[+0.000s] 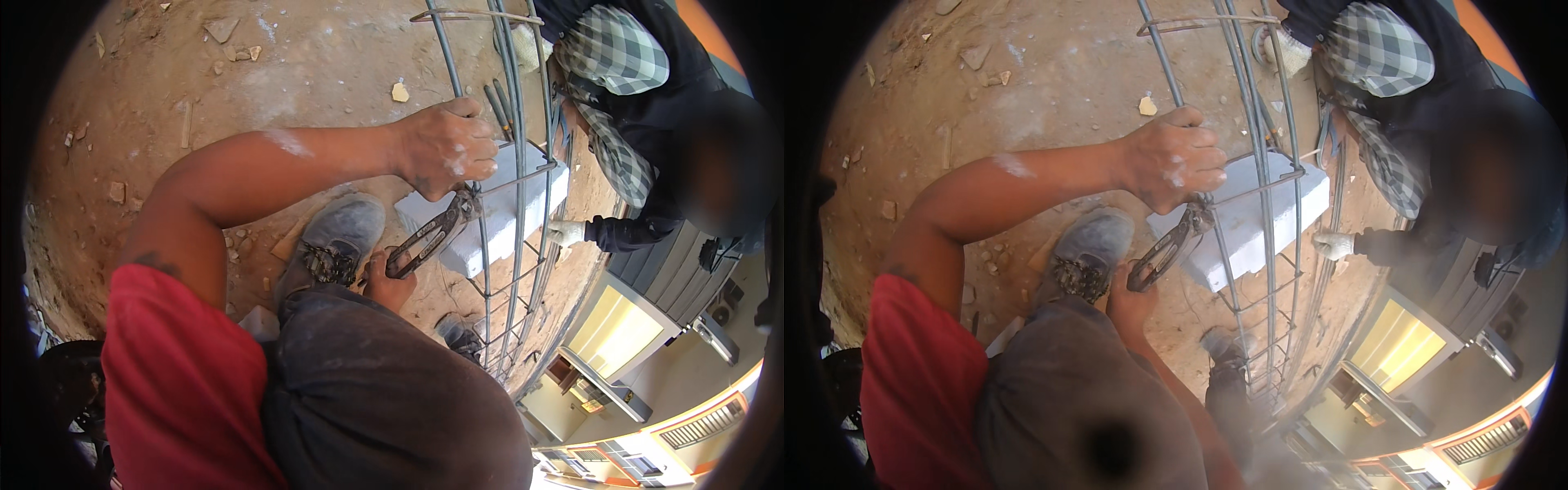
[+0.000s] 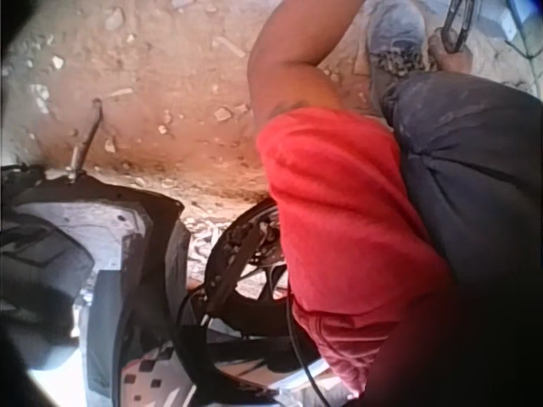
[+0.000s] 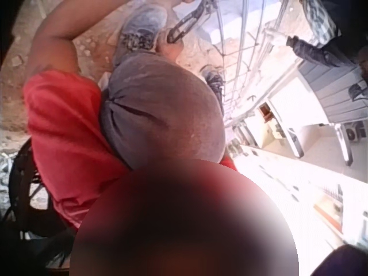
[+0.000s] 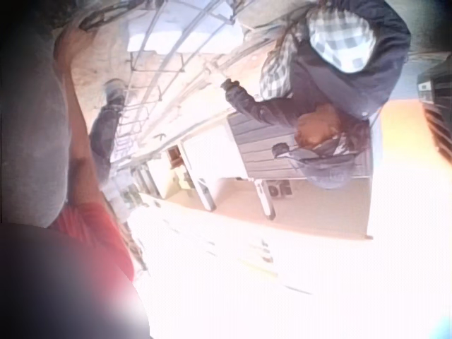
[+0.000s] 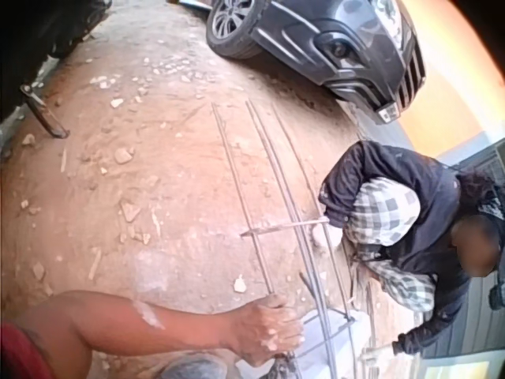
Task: The person assembles a rebar cage by tying intersecting steel bars with wire using pliers. They repeatedly wrap wire around bar intersections and twist it tight to secure the structure.
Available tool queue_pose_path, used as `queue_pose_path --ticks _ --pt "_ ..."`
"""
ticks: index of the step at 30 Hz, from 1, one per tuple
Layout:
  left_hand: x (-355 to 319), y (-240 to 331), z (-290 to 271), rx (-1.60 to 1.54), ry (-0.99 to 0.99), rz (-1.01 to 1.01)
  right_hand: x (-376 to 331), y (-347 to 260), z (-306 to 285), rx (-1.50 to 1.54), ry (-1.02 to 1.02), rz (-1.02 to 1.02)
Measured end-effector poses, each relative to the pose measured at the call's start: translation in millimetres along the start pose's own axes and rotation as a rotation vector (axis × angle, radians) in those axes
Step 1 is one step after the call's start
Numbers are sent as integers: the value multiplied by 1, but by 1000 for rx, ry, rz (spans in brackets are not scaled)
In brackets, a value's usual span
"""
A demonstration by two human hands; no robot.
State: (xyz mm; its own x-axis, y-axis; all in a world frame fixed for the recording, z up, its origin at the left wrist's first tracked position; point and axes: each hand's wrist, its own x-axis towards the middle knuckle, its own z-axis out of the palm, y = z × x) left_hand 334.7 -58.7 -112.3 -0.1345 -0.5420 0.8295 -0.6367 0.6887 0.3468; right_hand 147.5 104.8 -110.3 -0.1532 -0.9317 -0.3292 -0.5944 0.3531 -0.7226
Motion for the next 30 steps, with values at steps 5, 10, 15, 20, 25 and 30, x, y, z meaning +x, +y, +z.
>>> queue_pose_path --ticks 5,10,15,20,25,30 --pt "0 -1 1 9 12 11 16 30 15 -43 80 -42" --pt "-1 -1 0 9 -26 -2 14 12 17 -57 79 -134" --pt "-1 0 -2 -23 -50 -22 -15 -12 24 -192 184 -32" --pt "1 0 -3 -23 -62 -6 0 -9 6 -186 202 10" --pt "1 -1 -7 -40 -83 0 14 13 -6 -206 140 -28" --pt "0 -4 -10 1 -120 30 40 33 9 -192 141 -169"
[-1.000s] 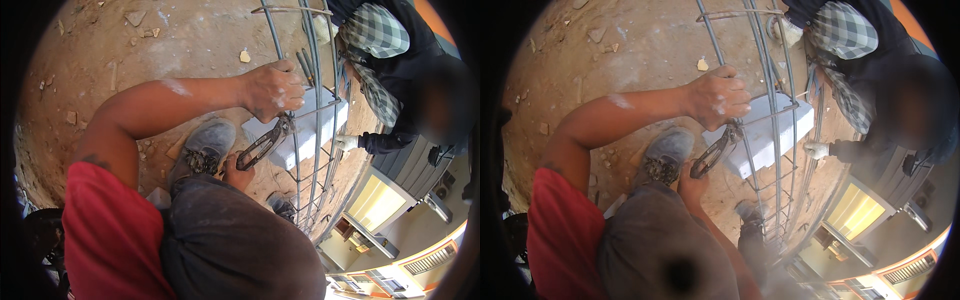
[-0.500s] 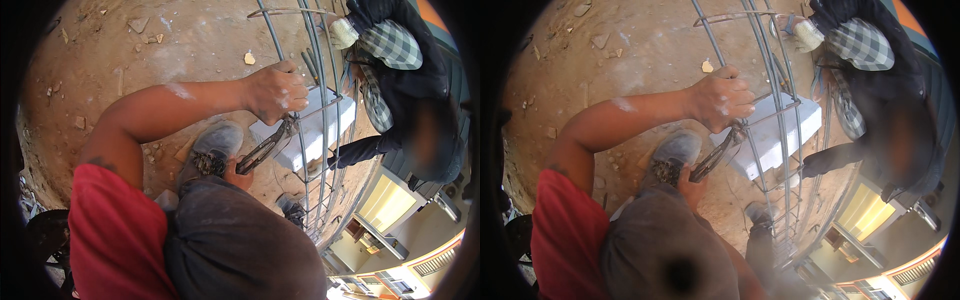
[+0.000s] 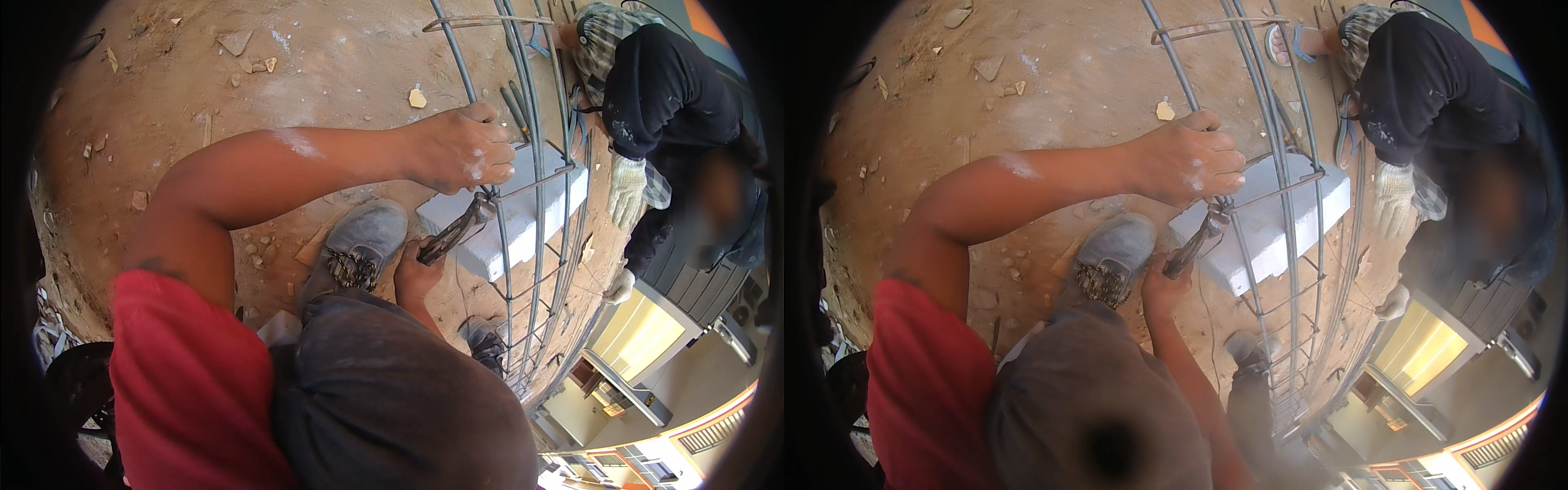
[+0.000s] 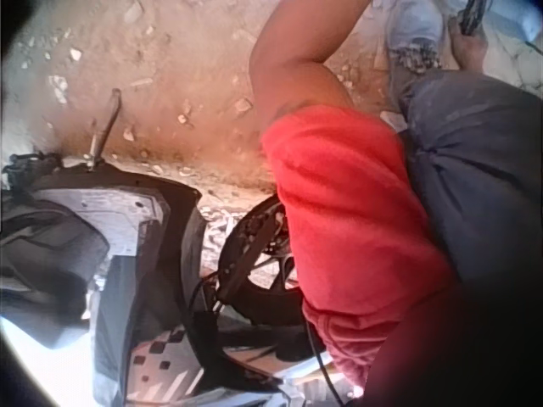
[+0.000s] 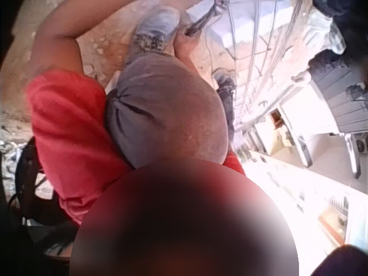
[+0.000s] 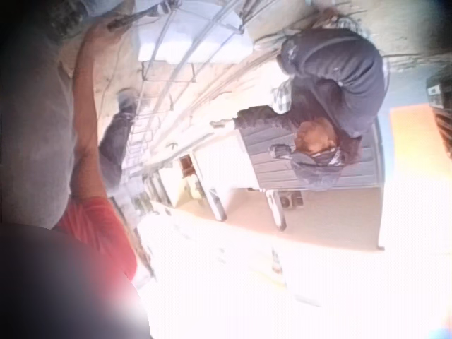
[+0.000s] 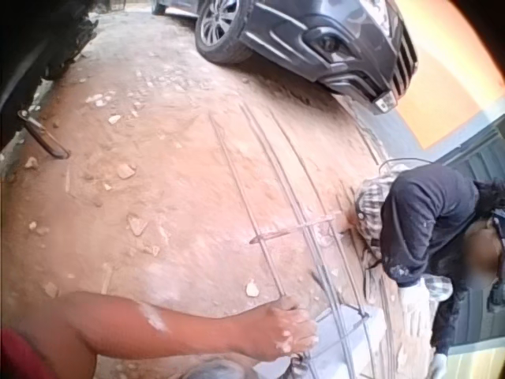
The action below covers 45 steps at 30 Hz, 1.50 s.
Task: The person assembles a rebar cage by tying intersecting steel bars with wire using pliers. They repeatedly wrap wire around bar intersections and twist it tight to secure the structure.
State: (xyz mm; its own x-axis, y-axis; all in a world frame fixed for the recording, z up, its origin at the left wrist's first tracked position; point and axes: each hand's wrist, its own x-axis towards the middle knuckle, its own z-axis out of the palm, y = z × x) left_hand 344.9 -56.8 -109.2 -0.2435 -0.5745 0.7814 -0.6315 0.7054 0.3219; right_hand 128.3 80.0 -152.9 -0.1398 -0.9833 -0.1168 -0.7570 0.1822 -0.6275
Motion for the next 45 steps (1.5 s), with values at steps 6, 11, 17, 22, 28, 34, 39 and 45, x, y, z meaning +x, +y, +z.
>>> queue_pose_path --ticks 6,11,17,22,28,34,39,45 --pt "0 0 2 19 2 12 2 -3 -1 262 -137 36" --pt "1 3 -1 23 -34 -8 -23 -29 -41 670 -677 370" --pt "-4 7 -5 61 -8 -40 -11 -46 -67 1058 -1086 573" --pt "-32 41 -25 -75 170 -441 -5 -44 -69 1092 -1184 627" --pt "-57 82 -31 -1073 -221 -1161 -2 -36 -52 1183 -1248 539" --pt "-23 92 -8 -1557 -346 -1289 -11 -33 -29 1335 -1314 529" --pt "0 104 -12 -1615 -325 -1621 -13 -35 -24 1420 -1329 465" --pt "23 119 -13 -1110 -337 -1709 -35 -67 -34 926 -863 392"
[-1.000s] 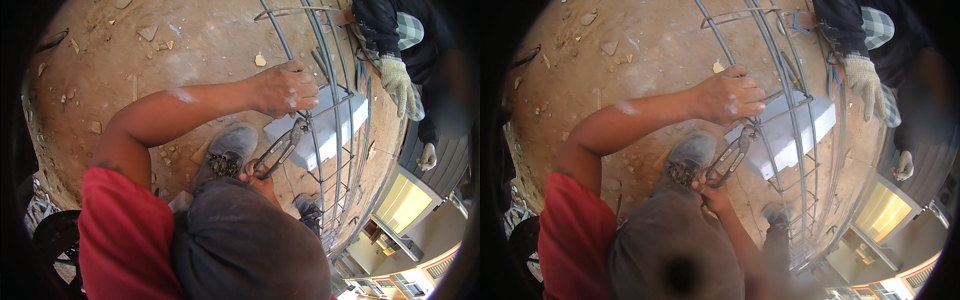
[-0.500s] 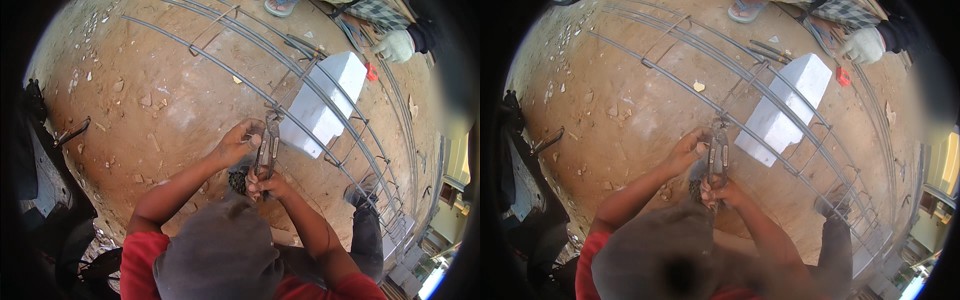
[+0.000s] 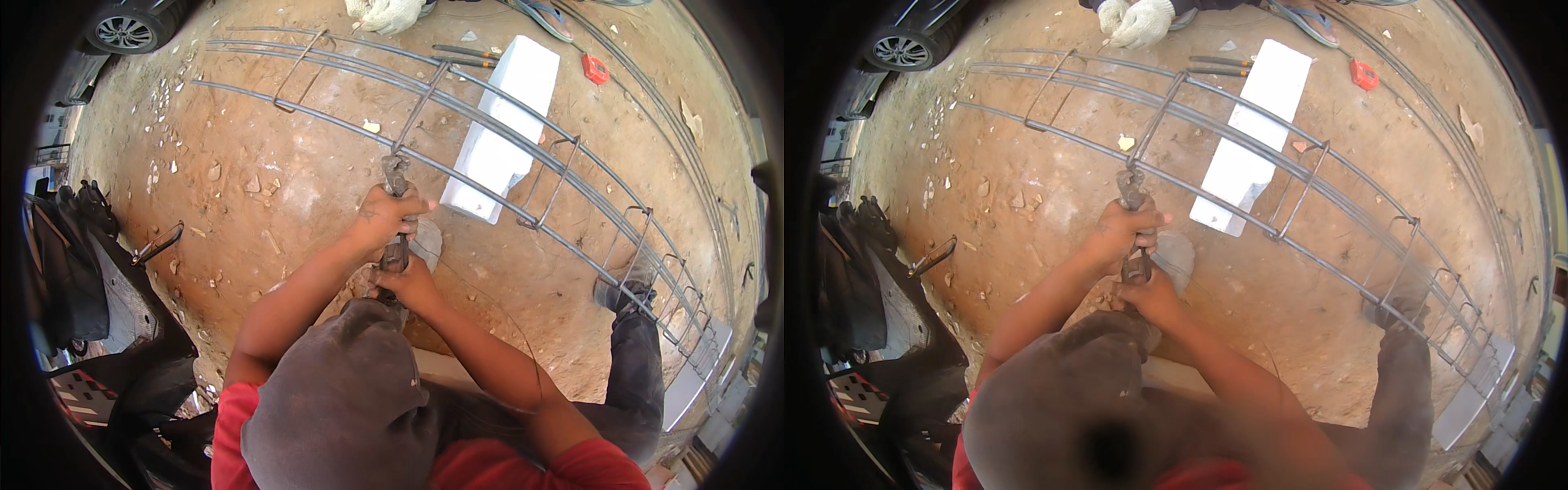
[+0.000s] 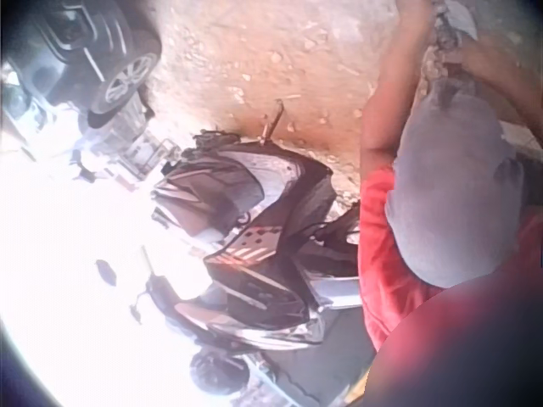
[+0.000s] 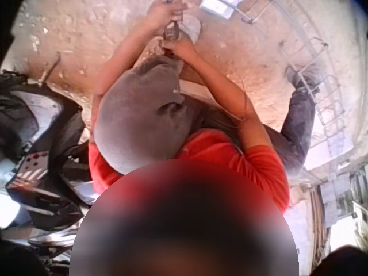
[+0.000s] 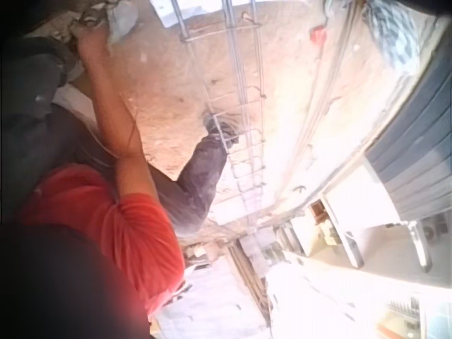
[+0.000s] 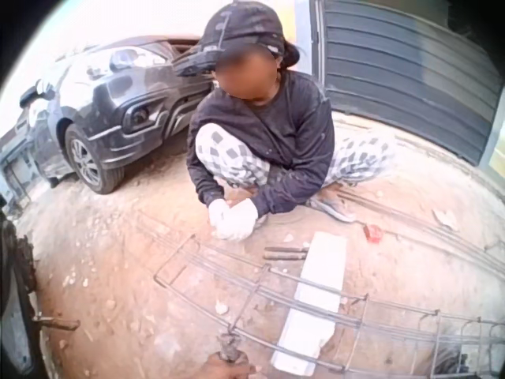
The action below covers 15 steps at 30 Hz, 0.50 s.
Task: The person assembles a rebar cage by tying intersecting steel bars with wire using pliers. They repeatedly wrap wire around bar intersections and twist it tight to secure the structure.
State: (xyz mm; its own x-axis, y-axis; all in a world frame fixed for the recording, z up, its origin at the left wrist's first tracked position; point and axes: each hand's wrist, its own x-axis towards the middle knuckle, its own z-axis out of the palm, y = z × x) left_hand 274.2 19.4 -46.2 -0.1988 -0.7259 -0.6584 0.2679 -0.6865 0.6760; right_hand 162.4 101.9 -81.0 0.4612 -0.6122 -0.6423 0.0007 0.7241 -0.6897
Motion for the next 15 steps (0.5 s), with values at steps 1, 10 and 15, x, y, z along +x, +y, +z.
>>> queue_pose_path --ticks 1,10,15 --pt "1 -1 5 15 68 20 -8 2 9 -123 212 -3" --pt "0 -24 10 302 239 257 -21 13 6 -447 442 -221" --pt "-8 -12 -7 395 23 230 -40 -3 -16 -309 268 -69"
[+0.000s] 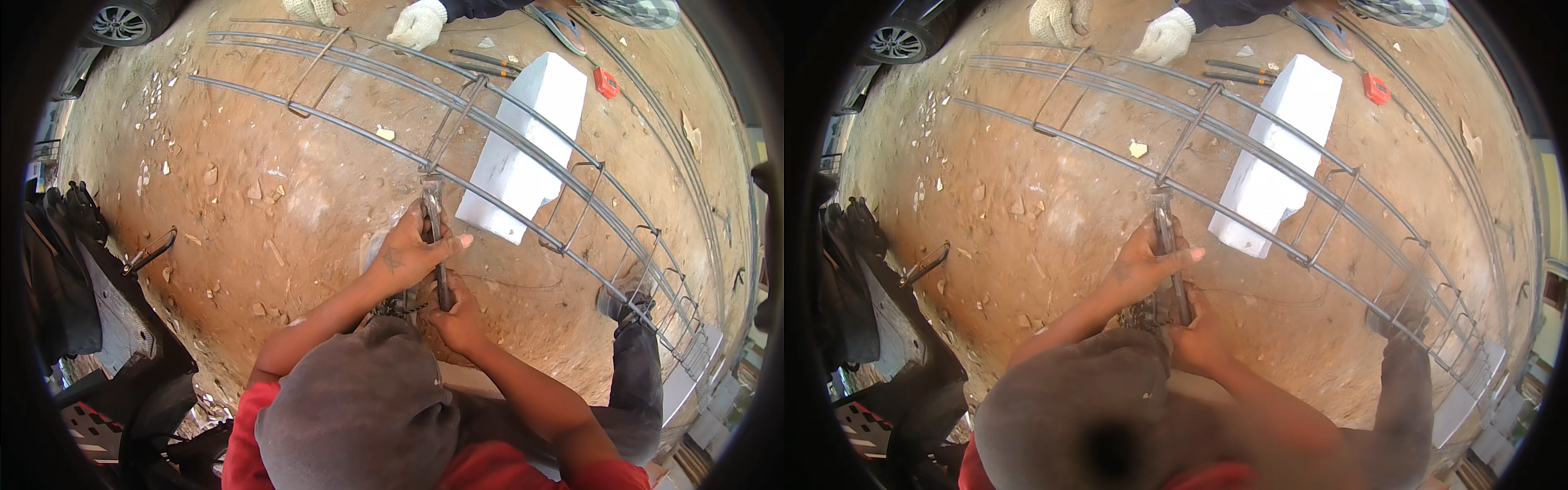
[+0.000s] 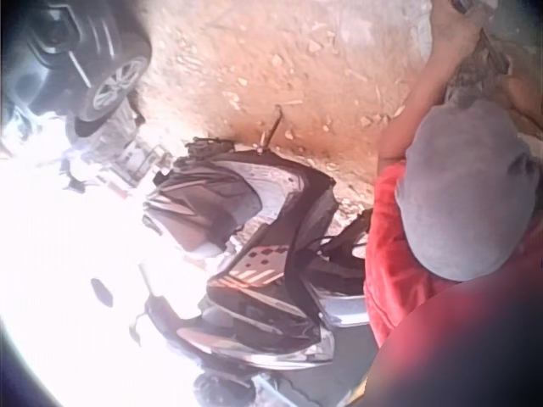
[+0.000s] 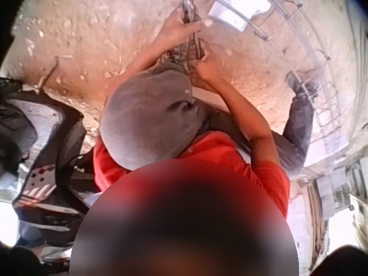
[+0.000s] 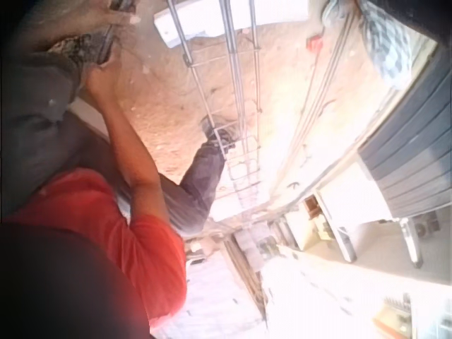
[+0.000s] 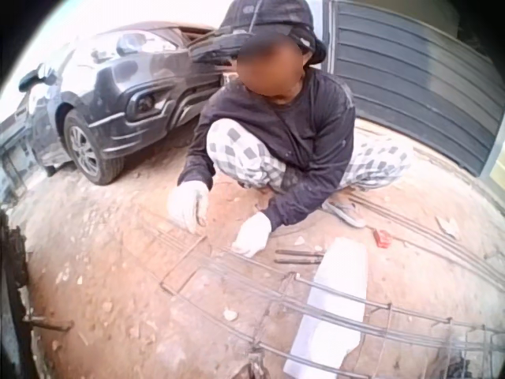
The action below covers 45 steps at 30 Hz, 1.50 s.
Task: The person assembles a rebar cage by tying intersecting steel bars with wire using pliers. They repeatedly wrap wire around bar intersections and twist it tight to secure the structure.
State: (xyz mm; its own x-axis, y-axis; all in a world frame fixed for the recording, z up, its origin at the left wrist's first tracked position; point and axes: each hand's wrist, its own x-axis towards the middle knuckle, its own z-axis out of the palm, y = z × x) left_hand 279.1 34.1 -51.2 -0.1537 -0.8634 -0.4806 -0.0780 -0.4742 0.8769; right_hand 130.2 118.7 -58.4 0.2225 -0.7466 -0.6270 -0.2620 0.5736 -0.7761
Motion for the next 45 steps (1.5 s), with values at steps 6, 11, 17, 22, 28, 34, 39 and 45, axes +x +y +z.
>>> queue_pose_path --ticks 6,11,17,22,28,34,39,45 --pt "3 9 -8 168 -44 -13 -9 -30 -2 -679 130 -84" --pt "3 13 -15 232 -23 -45 -29 -62 7 -430 31 80" --pt "6 10 -22 -39 -122 -1 -35 -75 11 -475 -33 66" --pt "17 1 -20 -398 -247 31 -26 -56 17 -656 166 -22" --pt "14 13 -31 -12 -219 35 -16 -46 37 -297 240 14" --pt "10 19 -32 157 -109 -23 7 -31 63 64 345 165" --pt "24 1 -29 395 58 99 56 5 77 59 549 -165" --pt "32 -13 -30 354 58 110 80 27 80 26 606 -280"
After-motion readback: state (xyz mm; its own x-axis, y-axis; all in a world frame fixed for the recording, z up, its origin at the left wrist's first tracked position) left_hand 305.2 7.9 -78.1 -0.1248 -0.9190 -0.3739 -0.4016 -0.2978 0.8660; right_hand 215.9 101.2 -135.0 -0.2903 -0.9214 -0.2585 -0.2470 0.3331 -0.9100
